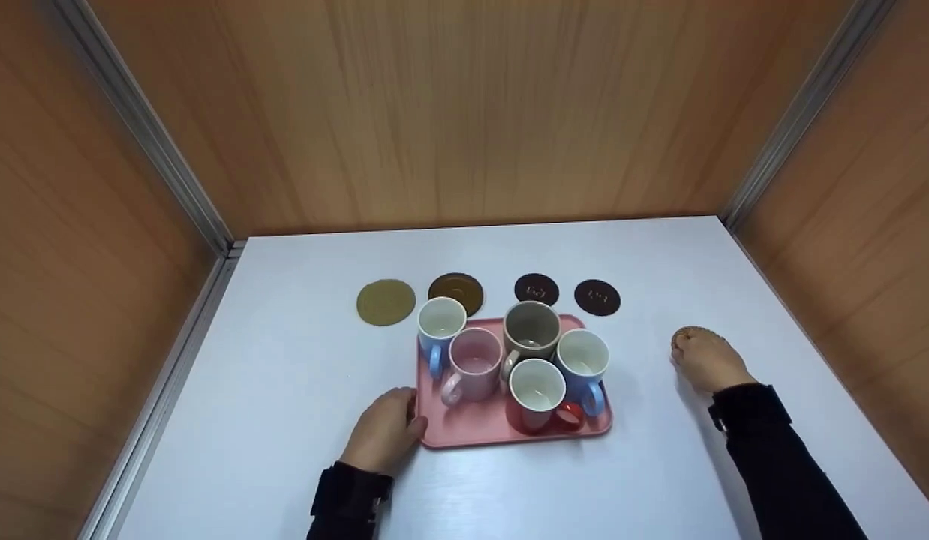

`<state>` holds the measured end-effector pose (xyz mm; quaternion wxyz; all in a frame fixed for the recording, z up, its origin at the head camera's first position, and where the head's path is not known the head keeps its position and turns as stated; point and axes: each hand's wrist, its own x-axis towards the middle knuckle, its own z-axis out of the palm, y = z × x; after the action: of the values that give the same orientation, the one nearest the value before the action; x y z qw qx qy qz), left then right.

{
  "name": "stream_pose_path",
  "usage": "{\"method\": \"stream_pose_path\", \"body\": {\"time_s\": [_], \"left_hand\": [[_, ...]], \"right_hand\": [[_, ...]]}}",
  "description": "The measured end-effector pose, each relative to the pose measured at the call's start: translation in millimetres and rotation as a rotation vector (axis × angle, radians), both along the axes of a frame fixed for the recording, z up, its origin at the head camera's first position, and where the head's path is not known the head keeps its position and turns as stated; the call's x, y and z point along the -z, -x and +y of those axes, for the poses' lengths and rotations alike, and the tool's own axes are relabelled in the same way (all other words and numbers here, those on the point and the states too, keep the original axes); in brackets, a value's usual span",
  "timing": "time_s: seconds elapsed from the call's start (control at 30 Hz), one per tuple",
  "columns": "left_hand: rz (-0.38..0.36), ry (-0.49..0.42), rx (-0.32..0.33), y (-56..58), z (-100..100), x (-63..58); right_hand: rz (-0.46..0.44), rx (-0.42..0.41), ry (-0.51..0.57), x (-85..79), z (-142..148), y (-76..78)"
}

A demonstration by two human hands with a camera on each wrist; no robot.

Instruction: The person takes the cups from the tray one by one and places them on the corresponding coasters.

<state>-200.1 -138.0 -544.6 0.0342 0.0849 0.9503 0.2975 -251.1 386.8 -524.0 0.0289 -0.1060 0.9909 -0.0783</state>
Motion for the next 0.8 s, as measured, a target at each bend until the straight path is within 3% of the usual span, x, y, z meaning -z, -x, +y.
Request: {"method": "stream_pose_path", "body": {"time_s": [0.4, 0.57, 0.63, 0.73, 0.8], "left_hand": [[-0.027, -0.006, -0.004, -1.7, 0.5, 0.3], [-0.041, -0.023, -0.008, -1.6, 0.8, -0.7], [-0.039, -0.026, -0.005, -1.6, 0.6, -0.8], [-0.028, -0.021, -0.001, -1.7, 0.3, -0.7], [-0.016, -0.015, 0.002, -1.4, 0.1, -0.5]], "right_hand": [[0.061, -0.085, -0.040, 3.2, -5.9, 34.5], [0.170, -0.338, -0.367, 2.0, 2.4, 45.2], [0.184, -0.406, -0.450, 1.0, 5.6, 49.6], [0.127, -0.395, -0.417, -0.9, 7.3, 55.4], [0.078, -0.342, -0.325, -2.2, 6.1, 58.5]]}}
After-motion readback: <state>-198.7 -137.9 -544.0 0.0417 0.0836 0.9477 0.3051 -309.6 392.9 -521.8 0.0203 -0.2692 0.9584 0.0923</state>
